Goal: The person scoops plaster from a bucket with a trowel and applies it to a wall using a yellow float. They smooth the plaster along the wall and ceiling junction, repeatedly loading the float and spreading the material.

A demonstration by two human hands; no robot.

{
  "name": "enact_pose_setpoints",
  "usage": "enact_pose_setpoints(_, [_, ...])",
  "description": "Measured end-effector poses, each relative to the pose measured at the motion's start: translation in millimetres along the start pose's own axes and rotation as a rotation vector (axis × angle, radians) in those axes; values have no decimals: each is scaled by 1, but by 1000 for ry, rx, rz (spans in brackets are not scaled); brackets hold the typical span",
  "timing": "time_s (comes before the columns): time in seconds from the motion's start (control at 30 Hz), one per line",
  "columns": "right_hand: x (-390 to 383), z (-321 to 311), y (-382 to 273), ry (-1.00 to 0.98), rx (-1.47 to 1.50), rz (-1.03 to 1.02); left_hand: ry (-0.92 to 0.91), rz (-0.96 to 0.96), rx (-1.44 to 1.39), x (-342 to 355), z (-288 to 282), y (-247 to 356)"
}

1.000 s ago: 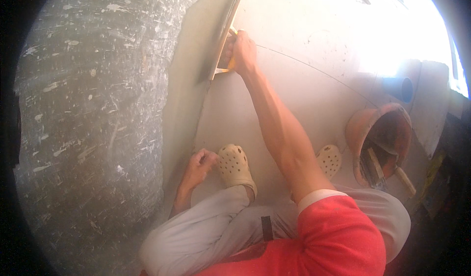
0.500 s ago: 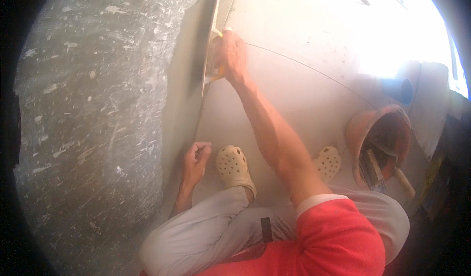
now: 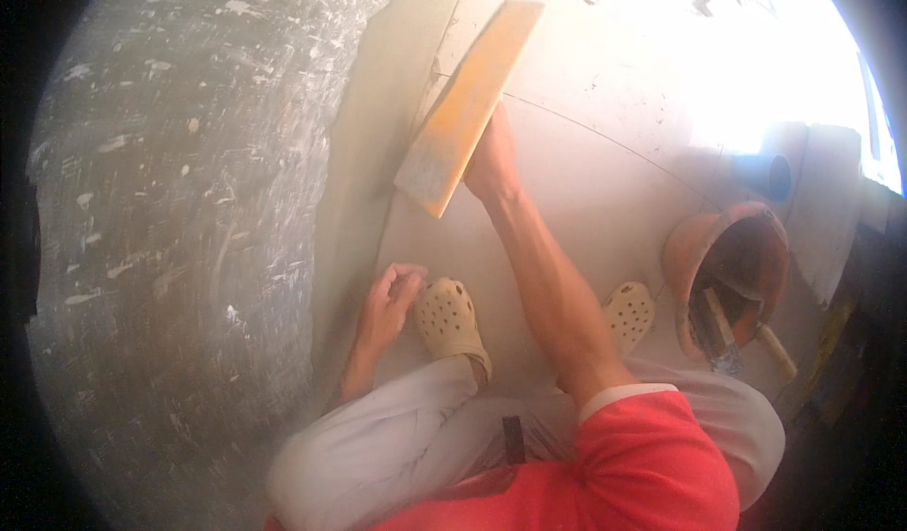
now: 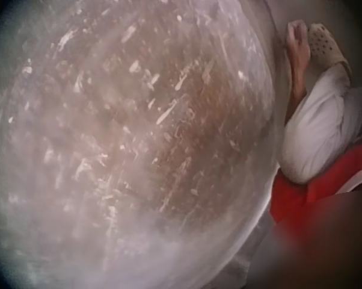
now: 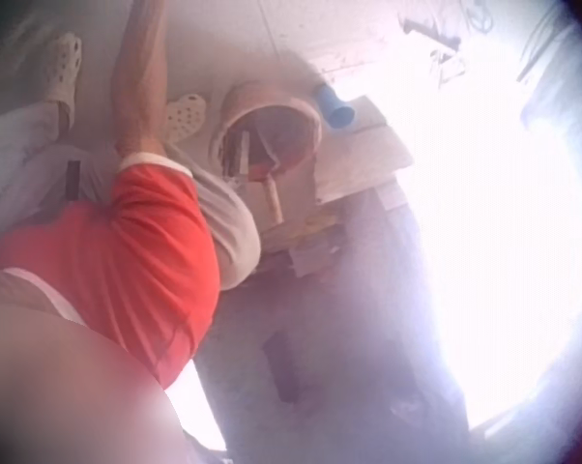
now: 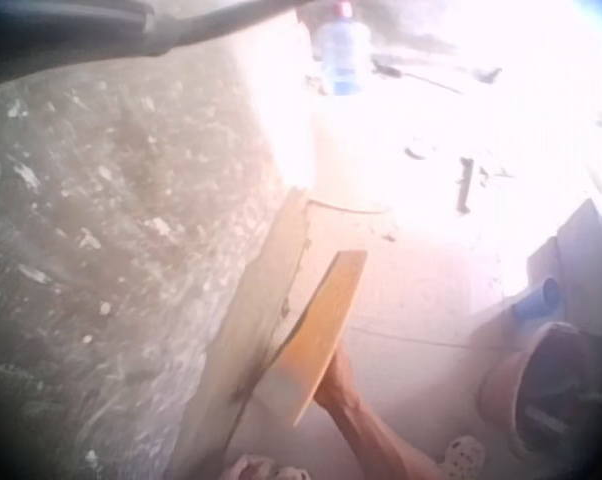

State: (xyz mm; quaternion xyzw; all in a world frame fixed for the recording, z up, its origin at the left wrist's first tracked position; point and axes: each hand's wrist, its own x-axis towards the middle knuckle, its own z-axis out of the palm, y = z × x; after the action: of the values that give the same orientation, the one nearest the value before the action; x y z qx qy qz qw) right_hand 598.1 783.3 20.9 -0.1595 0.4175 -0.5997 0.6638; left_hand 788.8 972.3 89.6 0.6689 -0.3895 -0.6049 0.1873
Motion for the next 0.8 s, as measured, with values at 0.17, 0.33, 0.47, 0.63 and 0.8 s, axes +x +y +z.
enact_pose_setpoints(0.17, [-35,-14,31,18,388,228,-165,-127,-780,27,19,18])
enact_pose_setpoints(0.33, [-60,-42,26,-32,231,156,-541,-232,-1257,48,33,35])
enact_pose_setpoints(0.47, [-68,-57,2,-52,8,18,-621,-190,-1340,54,53,45])
enact_pose_setpoints(0.63, [-77,-70,-41,-199,102,-75,-768,-213,-1458,60,73,64])
enact_pose_setpoints(0.8, [-77,-83,-117,-274,-1253,-559,-968,-111,-1327,63,83,84])
